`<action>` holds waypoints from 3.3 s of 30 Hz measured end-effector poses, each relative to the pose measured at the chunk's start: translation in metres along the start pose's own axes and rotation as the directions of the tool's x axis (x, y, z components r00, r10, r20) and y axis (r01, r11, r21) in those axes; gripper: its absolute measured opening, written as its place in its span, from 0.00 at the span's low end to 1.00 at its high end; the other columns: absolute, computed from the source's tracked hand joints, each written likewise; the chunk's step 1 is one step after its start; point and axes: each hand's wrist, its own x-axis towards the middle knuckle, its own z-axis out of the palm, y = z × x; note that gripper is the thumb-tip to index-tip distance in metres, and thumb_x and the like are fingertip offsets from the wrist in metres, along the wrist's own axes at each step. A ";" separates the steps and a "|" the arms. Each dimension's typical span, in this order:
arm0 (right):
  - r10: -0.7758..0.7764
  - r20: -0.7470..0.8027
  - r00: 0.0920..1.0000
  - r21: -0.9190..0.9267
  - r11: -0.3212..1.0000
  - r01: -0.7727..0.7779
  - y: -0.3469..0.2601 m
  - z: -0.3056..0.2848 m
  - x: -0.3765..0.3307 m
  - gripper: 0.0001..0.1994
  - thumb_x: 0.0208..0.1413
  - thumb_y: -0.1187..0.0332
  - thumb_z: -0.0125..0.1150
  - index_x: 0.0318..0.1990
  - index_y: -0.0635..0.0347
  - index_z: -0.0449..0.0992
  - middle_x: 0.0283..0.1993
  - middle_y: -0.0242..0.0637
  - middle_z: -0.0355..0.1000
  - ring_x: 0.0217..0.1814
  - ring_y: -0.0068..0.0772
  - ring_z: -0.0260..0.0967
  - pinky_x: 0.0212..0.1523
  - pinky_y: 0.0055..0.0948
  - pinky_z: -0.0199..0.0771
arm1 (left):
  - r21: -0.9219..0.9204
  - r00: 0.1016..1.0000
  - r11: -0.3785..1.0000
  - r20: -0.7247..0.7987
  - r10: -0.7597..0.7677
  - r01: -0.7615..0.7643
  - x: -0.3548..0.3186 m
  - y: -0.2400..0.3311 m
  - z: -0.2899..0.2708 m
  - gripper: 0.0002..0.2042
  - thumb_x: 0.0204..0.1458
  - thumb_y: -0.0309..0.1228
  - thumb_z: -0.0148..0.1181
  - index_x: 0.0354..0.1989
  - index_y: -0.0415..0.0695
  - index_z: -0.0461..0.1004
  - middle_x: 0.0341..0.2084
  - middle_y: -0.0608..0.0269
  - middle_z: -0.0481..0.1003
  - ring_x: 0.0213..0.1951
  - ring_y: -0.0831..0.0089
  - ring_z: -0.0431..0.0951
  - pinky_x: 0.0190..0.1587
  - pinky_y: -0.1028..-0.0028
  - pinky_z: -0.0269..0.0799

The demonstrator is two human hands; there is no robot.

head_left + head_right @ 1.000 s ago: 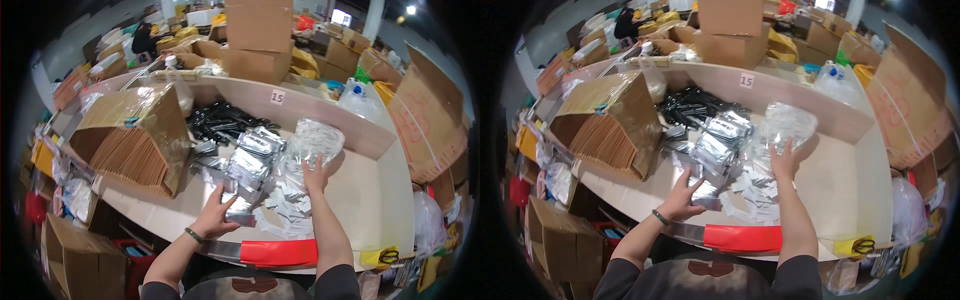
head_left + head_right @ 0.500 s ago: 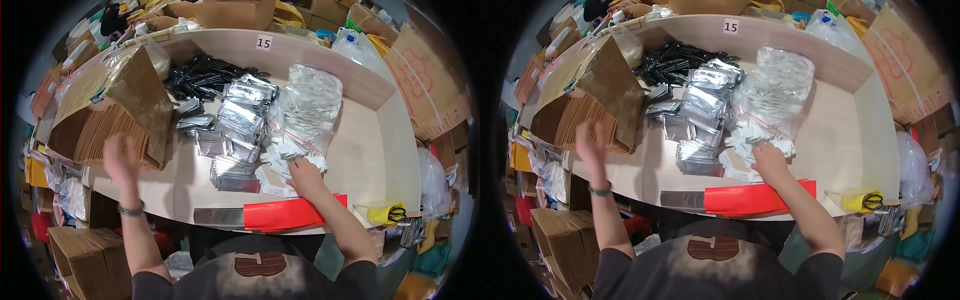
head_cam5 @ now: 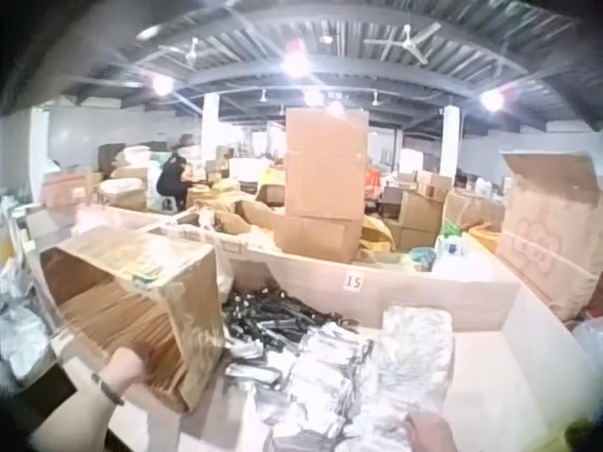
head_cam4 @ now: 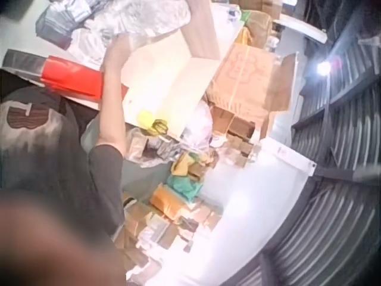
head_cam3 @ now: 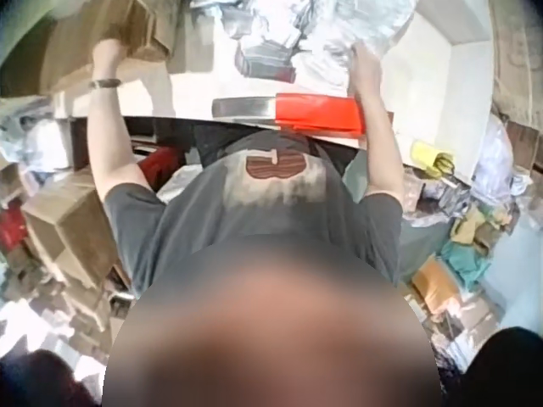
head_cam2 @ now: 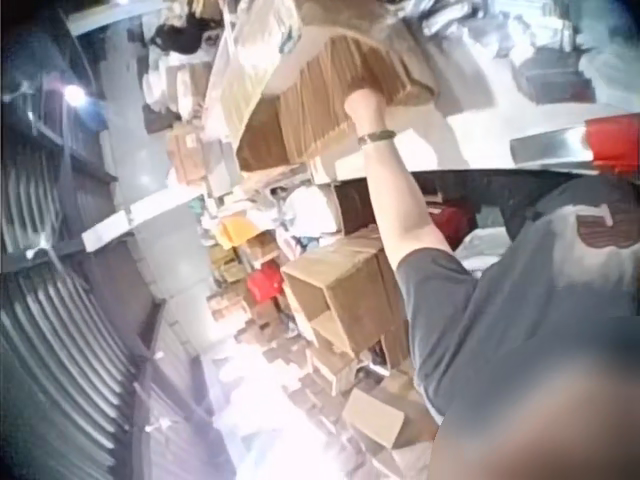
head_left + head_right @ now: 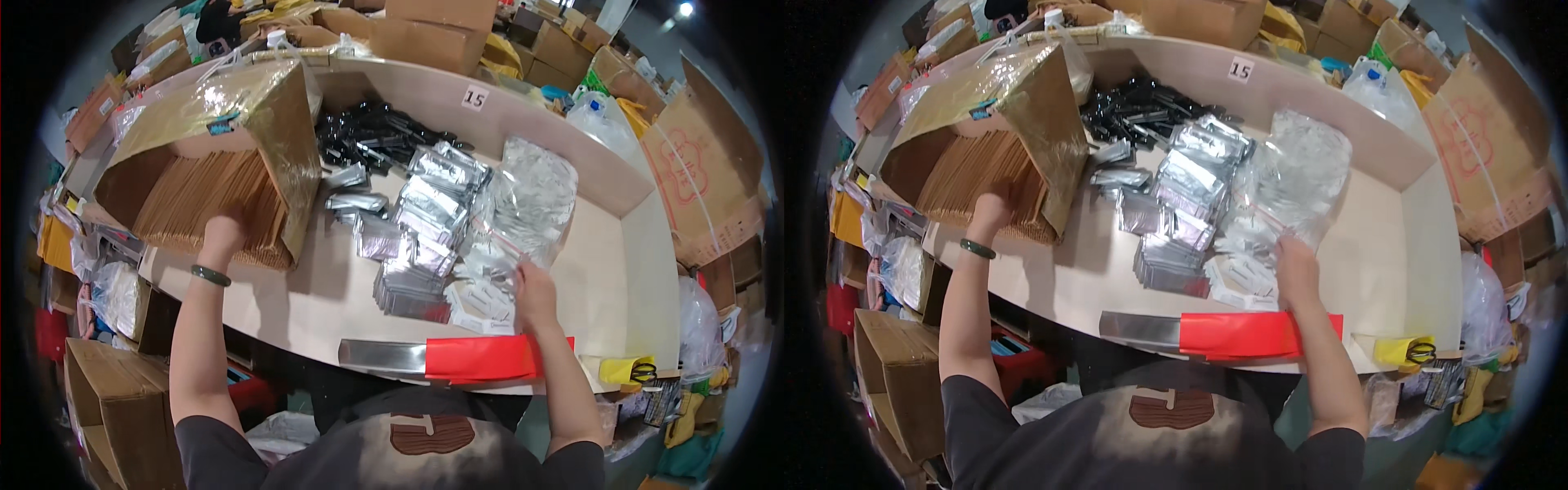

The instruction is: Packaging silver pouches into red folders using wooden sticks to assist in alignment.

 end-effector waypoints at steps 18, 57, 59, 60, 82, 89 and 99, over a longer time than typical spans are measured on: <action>-0.534 0.241 0.811 0.024 0.838 0.545 -0.107 0.063 -0.041 0.03 0.43 0.75 0.57 0.26 0.65 0.73 0.36 0.47 0.66 0.41 0.46 0.66 0.40 0.41 0.69 | -0.776 0.796 0.510 -0.016 -0.606 0.372 -0.173 0.137 -0.023 0.08 0.63 0.24 0.48 0.46 0.34 0.68 0.30 0.61 0.71 0.34 0.79 0.71 0.36 0.76 0.70; -0.471 0.175 0.865 0.702 0.675 0.226 -0.145 0.027 -0.049 0.12 0.51 0.76 0.63 0.43 0.61 0.73 0.36 0.43 0.69 0.37 0.46 0.70 0.40 0.38 0.72 | -0.931 0.895 0.270 0.109 -0.434 0.244 -0.224 0.219 0.007 0.11 0.65 0.32 0.49 0.45 0.40 0.76 0.24 0.77 0.65 0.25 0.87 0.60 0.29 0.86 0.58; -0.713 0.291 0.637 0.445 0.691 0.570 -0.142 0.046 -0.076 0.13 0.47 0.71 0.66 0.40 0.61 0.73 0.39 0.41 0.69 0.42 0.45 0.70 0.45 0.42 0.71 | -0.953 0.903 0.146 0.192 -0.385 0.265 -0.225 0.206 0.006 0.10 0.64 0.33 0.52 0.40 0.40 0.78 0.22 0.77 0.67 0.23 0.88 0.61 0.27 0.86 0.57; -0.718 0.297 0.629 0.450 0.687 0.571 -0.143 0.045 -0.085 0.13 0.47 0.71 0.66 0.40 0.61 0.73 0.39 0.41 0.69 0.42 0.45 0.70 0.45 0.42 0.71 | -0.930 0.912 0.070 0.336 -0.235 0.361 -0.227 0.192 0.011 0.10 0.63 0.33 0.54 0.39 0.39 0.78 0.22 0.76 0.69 0.23 0.88 0.62 0.26 0.85 0.58; -0.673 0.219 0.707 0.391 0.724 0.568 -0.089 -0.003 -0.089 0.18 0.43 0.68 0.67 0.43 0.59 0.71 0.43 0.49 0.68 0.47 0.52 0.66 0.47 0.43 0.68 | -0.807 0.961 0.587 0.209 0.179 0.066 -0.202 0.297 -0.043 0.34 0.47 0.35 0.68 0.62 0.40 0.62 0.47 0.49 0.72 0.51 0.56 0.73 0.58 0.62 0.65; -0.676 0.186 0.713 0.375 0.720 0.584 -0.008 -0.031 -0.032 0.14 0.44 0.61 0.71 0.24 0.60 0.73 0.30 0.39 0.68 0.28 0.40 0.70 0.26 0.36 0.71 | -0.357 0.839 0.932 0.484 0.248 -0.070 -0.180 0.275 -0.036 0.26 0.38 0.30 0.69 0.50 0.41 0.70 0.37 0.56 0.73 0.40 0.57 0.75 0.43 0.61 0.72; -0.659 0.445 0.606 0.443 0.751 0.490 -0.031 -0.013 -0.069 0.23 0.41 0.56 0.68 0.37 0.62 0.66 0.41 0.51 0.64 0.44 0.56 0.65 0.42 0.47 0.69 | -0.955 0.713 0.285 0.256 0.653 0.083 -0.194 0.353 -0.012 0.25 0.42 0.22 0.60 0.53 0.38 0.66 0.47 0.52 0.67 0.46 0.59 0.72 0.52 0.67 0.68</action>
